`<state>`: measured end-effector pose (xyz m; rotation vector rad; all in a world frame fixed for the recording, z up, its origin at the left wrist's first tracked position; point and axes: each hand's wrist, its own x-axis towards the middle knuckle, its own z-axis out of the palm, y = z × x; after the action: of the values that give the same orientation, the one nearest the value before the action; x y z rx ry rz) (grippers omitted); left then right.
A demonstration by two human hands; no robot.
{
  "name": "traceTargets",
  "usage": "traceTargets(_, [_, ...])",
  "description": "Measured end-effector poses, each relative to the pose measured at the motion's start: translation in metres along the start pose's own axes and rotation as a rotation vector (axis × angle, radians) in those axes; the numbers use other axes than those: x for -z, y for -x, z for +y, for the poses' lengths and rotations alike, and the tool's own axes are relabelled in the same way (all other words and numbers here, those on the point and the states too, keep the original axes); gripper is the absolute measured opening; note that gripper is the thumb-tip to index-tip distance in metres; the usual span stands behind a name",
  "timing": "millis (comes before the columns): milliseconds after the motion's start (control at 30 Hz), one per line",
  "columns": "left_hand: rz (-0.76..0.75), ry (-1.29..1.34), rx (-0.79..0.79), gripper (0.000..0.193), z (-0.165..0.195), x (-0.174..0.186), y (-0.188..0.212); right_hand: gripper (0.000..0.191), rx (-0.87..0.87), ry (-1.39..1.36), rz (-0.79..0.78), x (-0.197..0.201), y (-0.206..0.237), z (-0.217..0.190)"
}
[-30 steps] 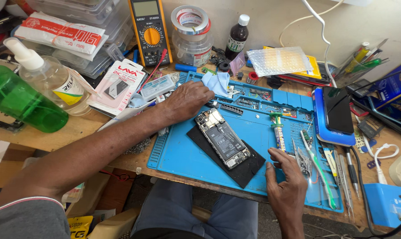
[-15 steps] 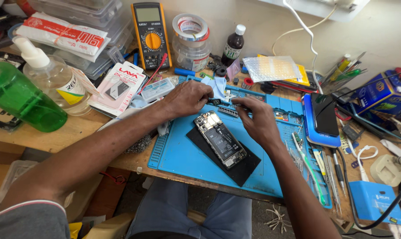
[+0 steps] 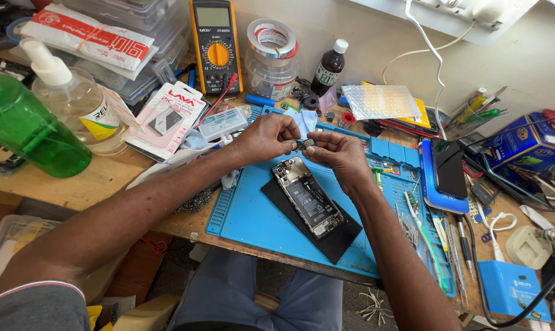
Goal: The person works on a disassembled smartphone at a repair bench. They use a syringe to apply adhesive to the battery area, then use a yellow-handled screwdriver to press and adjust internal components. The person repeatedly handles the phone and tools while seated.
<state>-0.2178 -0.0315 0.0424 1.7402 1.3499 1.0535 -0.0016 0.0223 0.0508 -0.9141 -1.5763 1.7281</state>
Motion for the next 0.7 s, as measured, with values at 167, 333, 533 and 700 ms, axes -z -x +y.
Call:
traceTargets(167, [-0.045, 0.035, -0.022, 0.018, -0.007, -0.002, 0.000, 0.035, -0.047, -0.089, -0.065, 0.004, 0.005, -0.004])
traceTargets(333, [-0.031, 0.021, -0.070, 0.017, -0.009, -0.008, -0.003, 0.033, -0.055, -0.065, -0.024, 0.014, 0.008, -0.003])
traceTargets(533, [-0.020, -0.005, -0.070, 0.018, -0.005, -0.011, -0.003, 0.028, -0.066, 0.206, 0.038, 0.048, 0.028, -0.005])
traceTargets(700, [-0.042, -0.002, -0.028, 0.019, 0.005, -0.025, -0.007, 0.023, -0.017, 1.063, 0.072, 0.056, 0.061, -0.005])
